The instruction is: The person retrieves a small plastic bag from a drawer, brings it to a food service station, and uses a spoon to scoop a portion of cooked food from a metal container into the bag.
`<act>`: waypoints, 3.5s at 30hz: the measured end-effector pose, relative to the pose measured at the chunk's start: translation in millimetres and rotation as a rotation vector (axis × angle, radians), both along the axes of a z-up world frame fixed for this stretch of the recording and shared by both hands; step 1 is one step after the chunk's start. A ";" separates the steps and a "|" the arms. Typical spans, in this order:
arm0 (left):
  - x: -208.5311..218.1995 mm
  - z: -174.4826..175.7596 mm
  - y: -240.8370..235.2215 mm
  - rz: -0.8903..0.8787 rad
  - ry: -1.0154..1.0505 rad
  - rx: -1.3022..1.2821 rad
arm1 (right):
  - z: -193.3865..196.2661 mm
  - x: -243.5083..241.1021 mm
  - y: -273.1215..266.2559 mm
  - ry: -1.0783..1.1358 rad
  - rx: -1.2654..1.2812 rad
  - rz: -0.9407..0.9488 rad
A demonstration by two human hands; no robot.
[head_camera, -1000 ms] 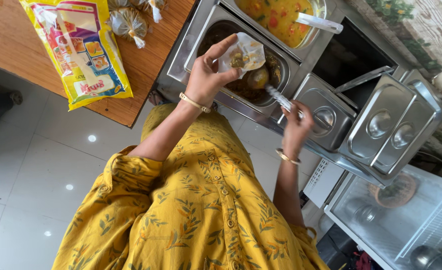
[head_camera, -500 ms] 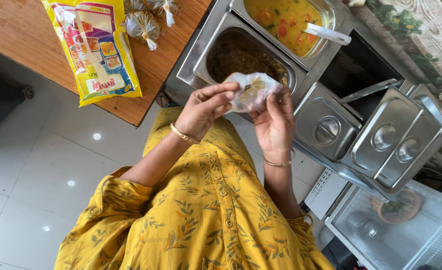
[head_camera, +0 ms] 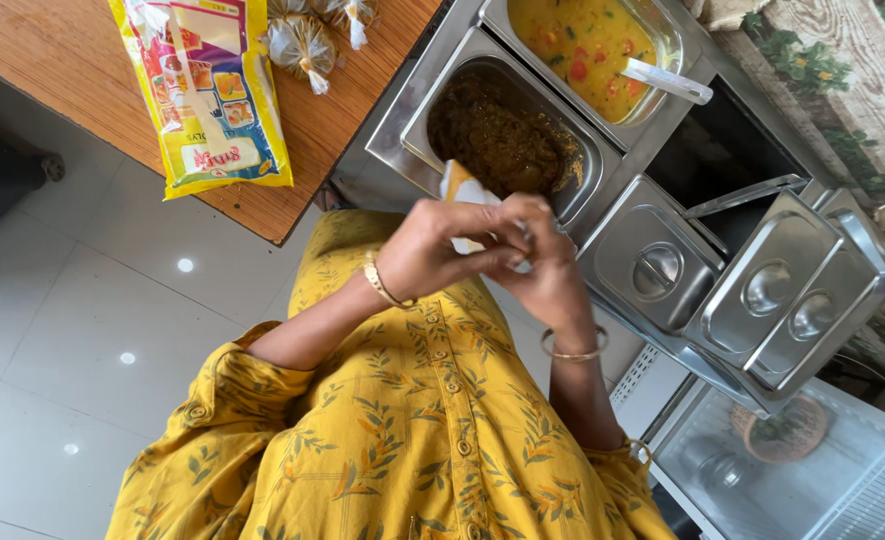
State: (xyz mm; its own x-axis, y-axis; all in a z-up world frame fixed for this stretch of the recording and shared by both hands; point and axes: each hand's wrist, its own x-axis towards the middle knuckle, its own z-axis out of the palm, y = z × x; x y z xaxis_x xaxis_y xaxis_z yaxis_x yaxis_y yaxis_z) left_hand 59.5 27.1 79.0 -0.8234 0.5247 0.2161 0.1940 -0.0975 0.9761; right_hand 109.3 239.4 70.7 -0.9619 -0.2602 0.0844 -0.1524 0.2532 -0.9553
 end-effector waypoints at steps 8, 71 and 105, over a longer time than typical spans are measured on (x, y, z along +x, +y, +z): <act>-1.3 -33.0 -2.7 -0.271 0.037 -0.075 | 21.4 -4.4 -17.8 -0.279 -0.454 -0.160; 3.1 -70.9 -66.2 0.525 -0.321 0.506 | 4.3 -46.4 -112.4 0.236 0.236 0.023; -47.1 -196.8 -247.4 0.748 0.113 -1.206 | -165.7 -166.7 -215.5 0.011 0.385 -0.019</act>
State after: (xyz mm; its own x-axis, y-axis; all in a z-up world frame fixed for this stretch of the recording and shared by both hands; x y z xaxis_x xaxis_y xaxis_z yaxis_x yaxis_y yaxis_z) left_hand 12.4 -220.4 -117.8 -0.9930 -0.1119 0.0386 -0.0904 0.9275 0.3627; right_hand -57.4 24.0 -95.1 -0.9663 -0.2572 -0.0054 -0.1542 0.5961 -0.7880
